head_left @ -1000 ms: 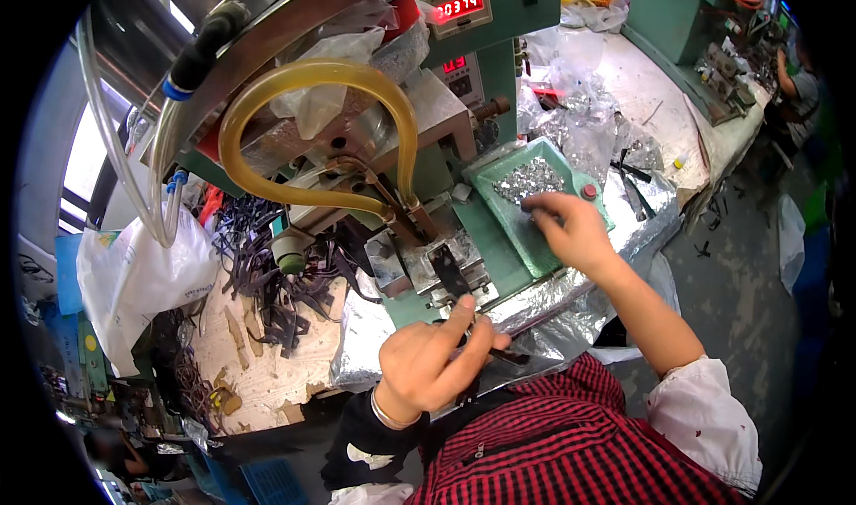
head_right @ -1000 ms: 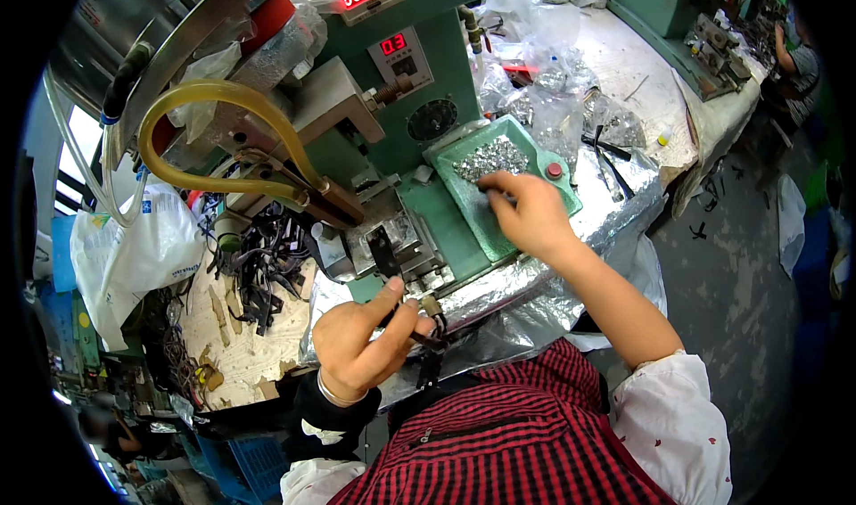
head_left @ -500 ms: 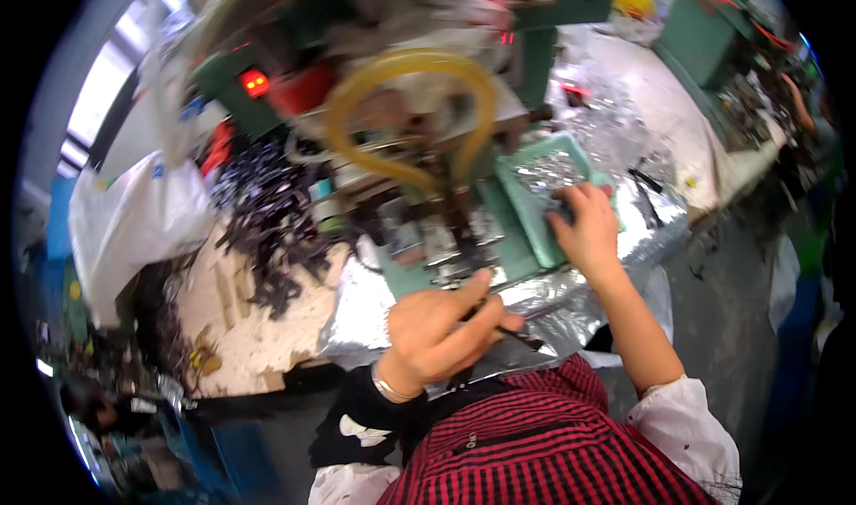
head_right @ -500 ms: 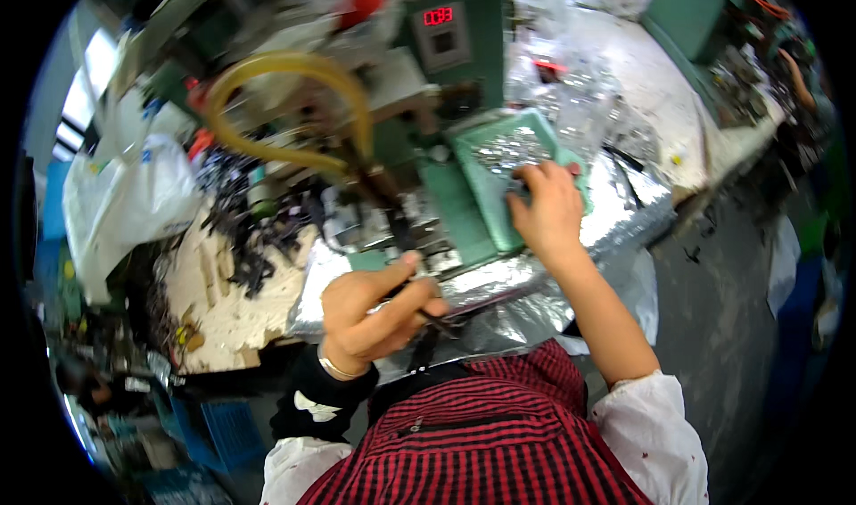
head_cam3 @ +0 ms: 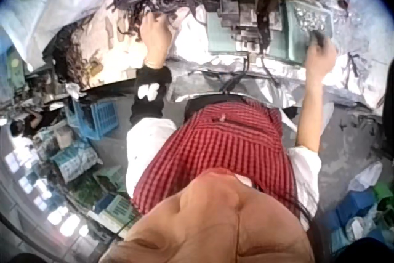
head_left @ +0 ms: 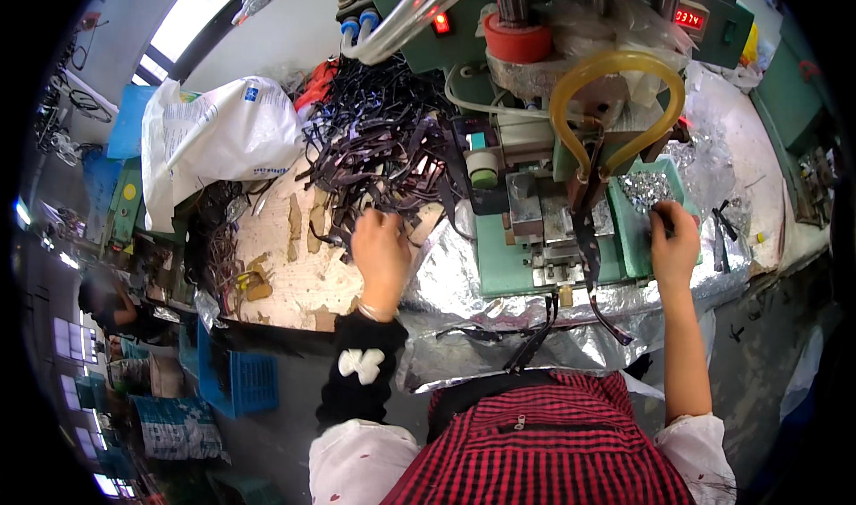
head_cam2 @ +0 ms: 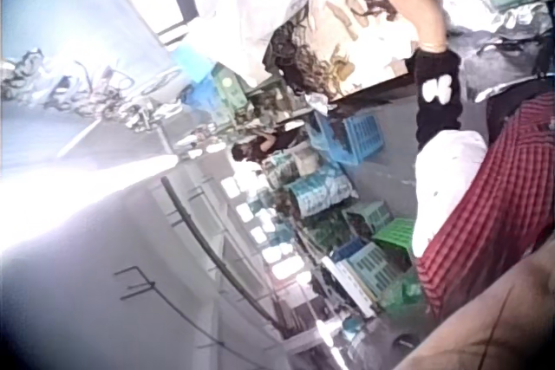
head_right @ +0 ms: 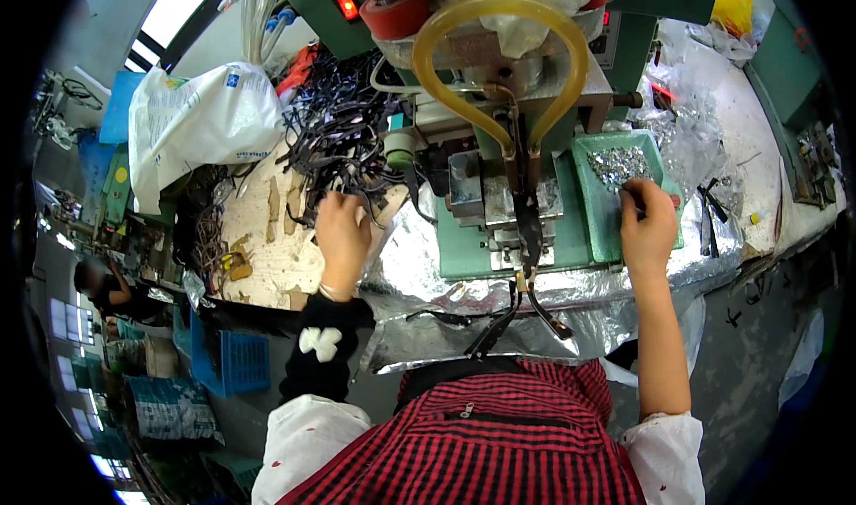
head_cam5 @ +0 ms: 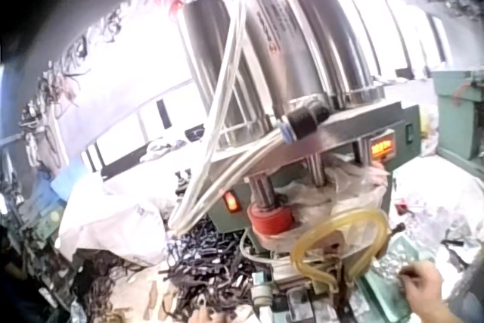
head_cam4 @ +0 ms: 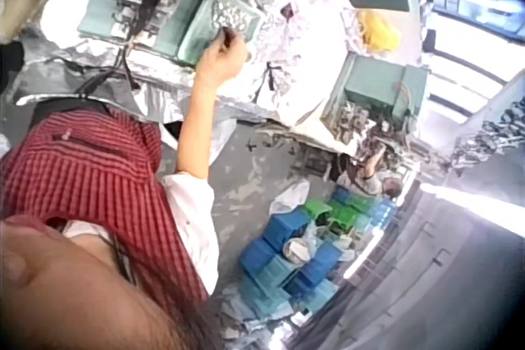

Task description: The person repeatedly picks up small metallic components and dark strap-like pieces, places them into a green machine, and operates a lever to process them. The person continues this cycle, handling the components one at a time and sorting them on the workbench.

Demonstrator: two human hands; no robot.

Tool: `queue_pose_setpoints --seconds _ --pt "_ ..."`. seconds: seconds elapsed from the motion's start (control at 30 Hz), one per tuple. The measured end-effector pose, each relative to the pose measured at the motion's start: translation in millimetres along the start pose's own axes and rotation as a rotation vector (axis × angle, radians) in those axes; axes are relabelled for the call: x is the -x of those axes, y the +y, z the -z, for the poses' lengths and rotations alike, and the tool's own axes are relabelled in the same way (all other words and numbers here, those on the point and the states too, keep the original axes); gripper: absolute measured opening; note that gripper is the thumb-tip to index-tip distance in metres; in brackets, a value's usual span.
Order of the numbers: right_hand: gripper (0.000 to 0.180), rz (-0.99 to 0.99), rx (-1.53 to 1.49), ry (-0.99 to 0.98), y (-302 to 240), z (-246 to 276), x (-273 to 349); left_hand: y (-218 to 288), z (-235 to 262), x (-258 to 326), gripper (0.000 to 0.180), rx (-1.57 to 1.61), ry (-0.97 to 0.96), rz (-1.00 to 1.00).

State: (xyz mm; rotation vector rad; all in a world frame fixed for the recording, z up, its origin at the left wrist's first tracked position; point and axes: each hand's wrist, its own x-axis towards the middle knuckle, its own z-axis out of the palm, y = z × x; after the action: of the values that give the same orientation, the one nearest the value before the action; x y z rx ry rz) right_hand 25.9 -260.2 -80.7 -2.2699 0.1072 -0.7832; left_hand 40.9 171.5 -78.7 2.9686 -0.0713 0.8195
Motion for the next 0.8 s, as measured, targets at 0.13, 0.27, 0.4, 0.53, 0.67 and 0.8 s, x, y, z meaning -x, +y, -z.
queue_pose_setpoints --seconds 0.13,0.27,0.4,0.53,0.67,0.8 --pt "0.014 -0.038 -0.162 0.006 -2 1 2 -28 -22 3 0.033 -0.144 -0.005 -0.407" --pt "0.016 -0.200 -0.222 -0.120 -3 1 -1 -61 -28 -20 0.030 -0.117 -0.110 -0.699" --pt "0.015 -0.105 -0.147 0.016 10 23 19 -90 -8 -22 0.023 -0.172 0.092 -0.608" --pt "0.014 -0.219 -0.240 0.021 -2 52 39 -119 4 -24 0.010 -0.171 0.229 -0.343" --pt "0.013 0.030 -0.414 -0.134 -80 41 3 -117 -4 -17 0.006 -0.069 0.118 0.184" --pt "0.015 0.136 -0.508 -0.064 -107 0 -18 -116 -34 -22 0.025 -0.107 0.167 0.362"
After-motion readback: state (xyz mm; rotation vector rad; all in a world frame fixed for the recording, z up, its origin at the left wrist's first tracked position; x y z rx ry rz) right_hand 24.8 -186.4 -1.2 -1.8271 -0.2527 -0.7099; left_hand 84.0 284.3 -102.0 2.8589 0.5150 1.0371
